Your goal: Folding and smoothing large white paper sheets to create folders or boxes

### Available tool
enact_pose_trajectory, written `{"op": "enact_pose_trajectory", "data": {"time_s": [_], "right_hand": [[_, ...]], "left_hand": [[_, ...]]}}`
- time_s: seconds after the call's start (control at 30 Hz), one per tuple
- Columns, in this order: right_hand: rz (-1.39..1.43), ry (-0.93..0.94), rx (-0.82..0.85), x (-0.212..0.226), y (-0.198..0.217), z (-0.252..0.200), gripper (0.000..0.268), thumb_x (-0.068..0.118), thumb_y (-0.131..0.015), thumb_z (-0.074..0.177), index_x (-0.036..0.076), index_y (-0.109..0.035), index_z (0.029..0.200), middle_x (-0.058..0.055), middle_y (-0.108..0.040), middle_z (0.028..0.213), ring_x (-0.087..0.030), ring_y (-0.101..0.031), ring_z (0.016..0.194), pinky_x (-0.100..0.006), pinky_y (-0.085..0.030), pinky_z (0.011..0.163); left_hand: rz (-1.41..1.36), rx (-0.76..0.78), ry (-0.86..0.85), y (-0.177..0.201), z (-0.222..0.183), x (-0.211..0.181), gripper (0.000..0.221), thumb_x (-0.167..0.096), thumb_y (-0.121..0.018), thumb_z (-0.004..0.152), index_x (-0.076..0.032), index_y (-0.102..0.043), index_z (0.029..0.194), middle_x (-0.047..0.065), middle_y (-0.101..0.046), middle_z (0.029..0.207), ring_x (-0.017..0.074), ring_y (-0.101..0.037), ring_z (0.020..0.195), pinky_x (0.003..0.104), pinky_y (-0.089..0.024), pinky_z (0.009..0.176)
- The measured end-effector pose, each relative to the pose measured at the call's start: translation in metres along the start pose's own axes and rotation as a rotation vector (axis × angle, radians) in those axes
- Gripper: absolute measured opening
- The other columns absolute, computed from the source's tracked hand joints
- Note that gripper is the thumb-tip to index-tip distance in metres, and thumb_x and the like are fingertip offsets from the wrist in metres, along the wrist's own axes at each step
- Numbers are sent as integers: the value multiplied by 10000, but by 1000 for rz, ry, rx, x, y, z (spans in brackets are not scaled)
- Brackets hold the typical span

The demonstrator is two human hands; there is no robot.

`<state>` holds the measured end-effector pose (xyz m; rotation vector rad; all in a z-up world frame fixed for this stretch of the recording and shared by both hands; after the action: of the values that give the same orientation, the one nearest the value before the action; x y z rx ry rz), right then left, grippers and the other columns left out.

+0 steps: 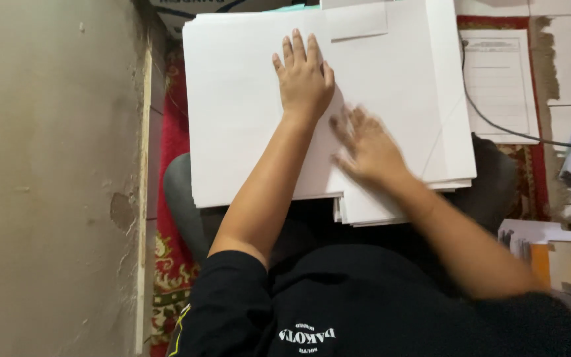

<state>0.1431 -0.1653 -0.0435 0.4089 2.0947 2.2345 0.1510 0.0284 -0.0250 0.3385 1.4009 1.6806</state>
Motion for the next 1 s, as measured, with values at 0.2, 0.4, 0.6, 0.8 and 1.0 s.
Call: {"op": "enact_pose_trajectory", "data": {"time_s": [0.2, 0.4, 0.6, 0.8, 1.0], "right_hand": [[109, -533, -41, -42, 73, 74, 661, 491, -381, 1053, 197, -312, 1640, -207, -75, 1705, -347, -48, 1573, -486, -49, 1259], [58, -593, -151, -64, 61, 109, 707, 495, -444, 1139, 123, -305, 1724, -200, 177, 1641, -370, 91, 1561, -555, -83, 1284], [73, -615, -109, -75, 70, 148, 713, 448, -481, 1155, 208, -113, 1717, -318, 86, 1648, -415, 94, 1553, -553, -54, 1319], [9, -294, -183, -102, 53, 190, 693, 444, -365, 1097, -44, -357, 1589, -259, -341, 1640, -359, -244, 1517, -485, -85, 1232], [-98, -307, -217, -114, 4, 227, 816, 535, -349, 1079, -126, -358, 1558, -331, -367, 1610, -400, -287, 1511, -514, -55, 1233]], "left_hand": [[-33, -46, -9, -6, 1, 1, 631, -339, -556, 923, -103, -481, 1504, 196, -359, 1624, 424, -316, 1519, 664, -268, 1207], [-52, -86, -6, -3, 2, 1, 625, -346, -579, 898, -101, -507, 1468, 183, -408, 1603, 403, -363, 1509, 665, -303, 1200], [-32, -13, 13, -1, 3, -1, 652, -356, -571, 899, -128, -475, 1503, 157, -356, 1637, 377, -317, 1538, 660, -280, 1220], [-16, -22, 12, -8, 1, 0, 661, -373, -558, 897, -150, -480, 1514, 140, -358, 1647, 366, -332, 1542, 643, -273, 1226], [-82, 226, 80, -7, 12, -3, 846, -390, -444, 891, -131, -169, 1648, 99, -194, 1728, 332, -140, 1603, 628, -61, 1265]]}}
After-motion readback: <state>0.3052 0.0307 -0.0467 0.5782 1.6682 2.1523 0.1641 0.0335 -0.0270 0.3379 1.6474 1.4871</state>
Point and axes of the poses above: each hand's wrist, its own z-axis towards the middle knuckle, its own y-axis out of the back of the hand, x = y × z, the point moved 6 cm from there along z, towards the middle knuckle
